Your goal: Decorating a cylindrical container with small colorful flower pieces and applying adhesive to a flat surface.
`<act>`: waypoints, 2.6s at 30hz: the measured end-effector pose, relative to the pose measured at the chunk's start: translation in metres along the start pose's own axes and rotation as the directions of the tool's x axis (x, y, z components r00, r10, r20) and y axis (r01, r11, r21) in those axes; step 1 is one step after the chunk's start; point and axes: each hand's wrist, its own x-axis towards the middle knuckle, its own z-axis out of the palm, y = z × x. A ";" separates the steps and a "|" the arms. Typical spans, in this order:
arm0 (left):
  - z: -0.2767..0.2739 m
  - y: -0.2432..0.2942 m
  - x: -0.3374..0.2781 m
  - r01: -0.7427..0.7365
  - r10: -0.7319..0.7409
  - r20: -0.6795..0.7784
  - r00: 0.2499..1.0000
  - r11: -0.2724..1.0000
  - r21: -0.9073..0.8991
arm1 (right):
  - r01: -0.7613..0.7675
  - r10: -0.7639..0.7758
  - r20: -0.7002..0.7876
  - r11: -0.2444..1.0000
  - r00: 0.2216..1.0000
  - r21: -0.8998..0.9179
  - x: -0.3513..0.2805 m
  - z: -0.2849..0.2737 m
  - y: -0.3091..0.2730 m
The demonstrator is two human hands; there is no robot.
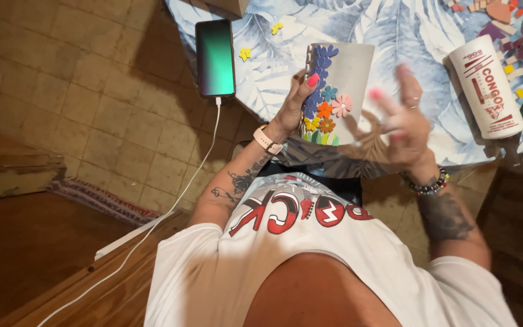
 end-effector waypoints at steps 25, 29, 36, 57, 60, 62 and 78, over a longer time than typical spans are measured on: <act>-0.001 0.022 0.003 -0.001 -0.016 0.071 0.997 0.974 0.225 | -0.216 0.415 -0.520 0.891 0.747 0.400 -0.019 0.063 -0.008; 0.004 0.029 -0.001 -0.003 -0.021 0.072 0.997 0.949 0.316 | -0.234 0.321 -0.464 0.943 0.826 0.237 -0.014 0.063 -0.008; 0.010 0.039 -0.002 -0.010 -0.026 0.090 0.996 0.928 0.374 | -0.209 0.232 -0.366 0.973 0.901 0.102 -0.002 0.057 -0.014; 0.017 0.052 -0.003 0.019 -0.060 0.095 0.994 0.922 0.387 | -0.166 0.181 -0.345 0.983 0.921 0.072 -0.011 0.063 -0.010; 0.019 0.052 -0.003 0.014 -0.054 0.094 0.994 0.926 0.377 | -0.167 0.178 -0.351 0.984 0.919 0.063 -0.011 0.063 -0.010; 0.018 0.054 -0.003 0.015 -0.055 0.094 0.994 0.925 0.381 | -0.164 0.177 -0.353 0.984 0.919 0.065 -0.011 0.064 -0.010; 0.000 0.052 0.001 0.005 -0.063 0.190 0.980 0.957 0.291 | -0.144 0.182 -0.395 0.982 0.901 0.125 -0.001 0.060 -0.008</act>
